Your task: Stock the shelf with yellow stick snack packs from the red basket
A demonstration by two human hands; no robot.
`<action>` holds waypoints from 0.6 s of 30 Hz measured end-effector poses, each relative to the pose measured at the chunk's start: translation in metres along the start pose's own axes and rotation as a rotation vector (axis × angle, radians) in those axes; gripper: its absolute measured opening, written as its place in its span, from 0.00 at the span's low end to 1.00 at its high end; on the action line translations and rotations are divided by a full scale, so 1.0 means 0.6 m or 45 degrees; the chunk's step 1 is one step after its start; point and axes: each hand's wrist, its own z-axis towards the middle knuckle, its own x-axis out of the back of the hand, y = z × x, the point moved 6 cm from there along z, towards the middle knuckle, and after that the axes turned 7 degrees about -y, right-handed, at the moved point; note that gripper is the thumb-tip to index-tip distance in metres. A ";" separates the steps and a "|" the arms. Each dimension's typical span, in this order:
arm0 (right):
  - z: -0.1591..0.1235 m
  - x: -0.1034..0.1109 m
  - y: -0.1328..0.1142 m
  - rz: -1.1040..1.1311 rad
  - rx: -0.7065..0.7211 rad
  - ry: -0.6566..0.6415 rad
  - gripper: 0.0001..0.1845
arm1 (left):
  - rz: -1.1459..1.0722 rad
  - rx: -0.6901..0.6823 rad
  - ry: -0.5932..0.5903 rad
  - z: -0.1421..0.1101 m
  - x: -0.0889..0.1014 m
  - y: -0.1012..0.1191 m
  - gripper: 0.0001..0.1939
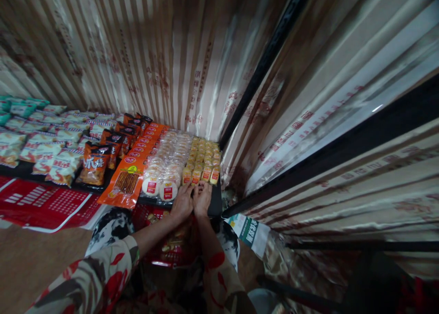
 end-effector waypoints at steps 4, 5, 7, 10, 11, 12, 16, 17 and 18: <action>0.000 -0.003 0.001 -0.007 -0.013 -0.028 0.10 | 0.022 0.021 -0.013 0.000 0.001 0.001 0.24; -0.001 -0.003 0.001 -0.012 -0.011 -0.031 0.11 | 0.028 0.018 -0.017 0.000 0.001 0.003 0.24; -0.002 -0.001 0.001 -0.016 0.000 -0.033 0.11 | 0.039 0.006 -0.019 -0.002 0.001 0.006 0.23; -0.010 0.001 0.002 0.006 0.022 -0.042 0.13 | 0.057 0.004 -0.011 -0.008 0.001 0.009 0.22; -0.014 0.001 0.003 0.017 0.026 -0.042 0.13 | 0.061 0.007 -0.008 -0.011 0.000 0.009 0.22; -0.018 0.002 0.004 0.028 0.029 -0.041 0.14 | 0.063 0.009 -0.007 -0.014 -0.001 0.009 0.21; -0.037 0.004 0.006 0.050 0.047 -0.036 0.14 | 0.042 0.011 -0.017 -0.030 -0.006 0.008 0.21; -0.042 0.005 0.005 0.056 0.054 -0.038 0.13 | 0.031 0.011 -0.019 -0.035 -0.007 0.008 0.22; -0.047 0.006 0.004 0.062 0.062 -0.042 0.13 | 0.019 0.012 -0.020 -0.039 -0.007 0.007 0.22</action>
